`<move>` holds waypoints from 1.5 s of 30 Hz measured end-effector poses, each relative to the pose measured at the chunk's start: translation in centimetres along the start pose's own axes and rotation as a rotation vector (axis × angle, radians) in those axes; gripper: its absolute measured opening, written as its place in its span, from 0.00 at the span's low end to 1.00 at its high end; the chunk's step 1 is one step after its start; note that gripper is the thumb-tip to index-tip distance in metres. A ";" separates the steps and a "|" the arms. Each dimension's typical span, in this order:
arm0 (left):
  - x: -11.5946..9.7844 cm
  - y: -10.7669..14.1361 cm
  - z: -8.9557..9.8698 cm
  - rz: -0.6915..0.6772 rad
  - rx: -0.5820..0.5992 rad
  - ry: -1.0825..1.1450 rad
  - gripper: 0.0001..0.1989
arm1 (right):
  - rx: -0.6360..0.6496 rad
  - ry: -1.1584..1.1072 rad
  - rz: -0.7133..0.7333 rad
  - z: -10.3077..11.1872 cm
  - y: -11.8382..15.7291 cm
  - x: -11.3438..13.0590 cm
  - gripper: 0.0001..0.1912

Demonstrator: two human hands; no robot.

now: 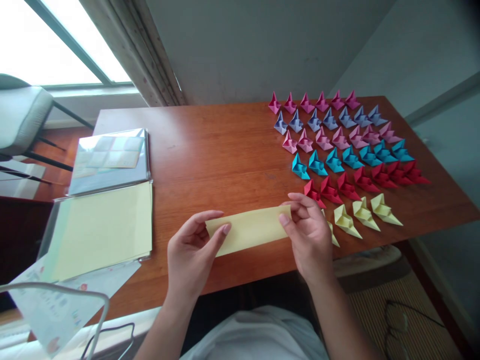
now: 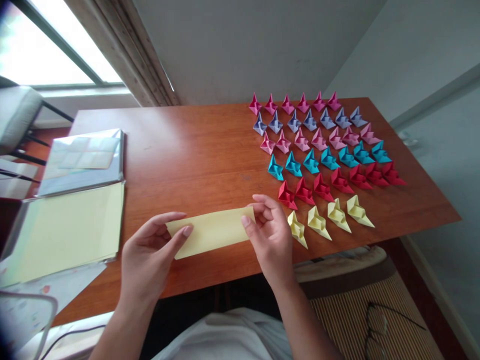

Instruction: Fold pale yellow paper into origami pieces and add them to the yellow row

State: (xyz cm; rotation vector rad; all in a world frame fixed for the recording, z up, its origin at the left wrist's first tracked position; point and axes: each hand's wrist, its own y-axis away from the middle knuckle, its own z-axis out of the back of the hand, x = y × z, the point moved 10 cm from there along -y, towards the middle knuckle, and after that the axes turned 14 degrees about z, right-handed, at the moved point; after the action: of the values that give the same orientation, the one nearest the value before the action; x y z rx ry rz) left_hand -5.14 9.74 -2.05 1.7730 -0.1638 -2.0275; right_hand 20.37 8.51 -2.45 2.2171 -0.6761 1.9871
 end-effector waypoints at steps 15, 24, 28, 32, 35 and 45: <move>0.0 -0.5 0.7 -0.015 -0.011 -0.017 0.11 | 0.078 0.172 -0.083 0.2 -0.6 -0.6 0.07; -0.6 -0.6 0.9 -0.073 0.008 -0.079 0.09 | 0.114 0.167 -0.072 0.0 -0.8 0.1 0.06; -0.5 -0.7 1.0 -0.083 0.001 -0.092 0.09 | 0.132 0.206 -0.071 0.0 -0.9 0.3 0.07; -0.5 -0.7 1.1 -0.087 -0.022 -0.115 0.09 | 0.148 0.224 -0.063 -0.2 -0.9 0.5 0.07; -0.5 -0.8 1.1 -0.089 -0.031 -0.128 0.09 | 0.150 0.240 -0.055 -0.2 -1.0 0.6 0.08; -0.5 -0.7 1.1 -0.092 -0.027 -0.142 0.08 | 0.160 0.245 -0.052 -0.2 -1.1 0.6 0.09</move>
State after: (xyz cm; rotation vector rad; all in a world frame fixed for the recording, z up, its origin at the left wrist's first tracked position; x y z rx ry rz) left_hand -6.36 10.32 -1.68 1.6487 -0.0991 -2.2111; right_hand 20.63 9.38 -1.59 1.9956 -0.4405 2.3073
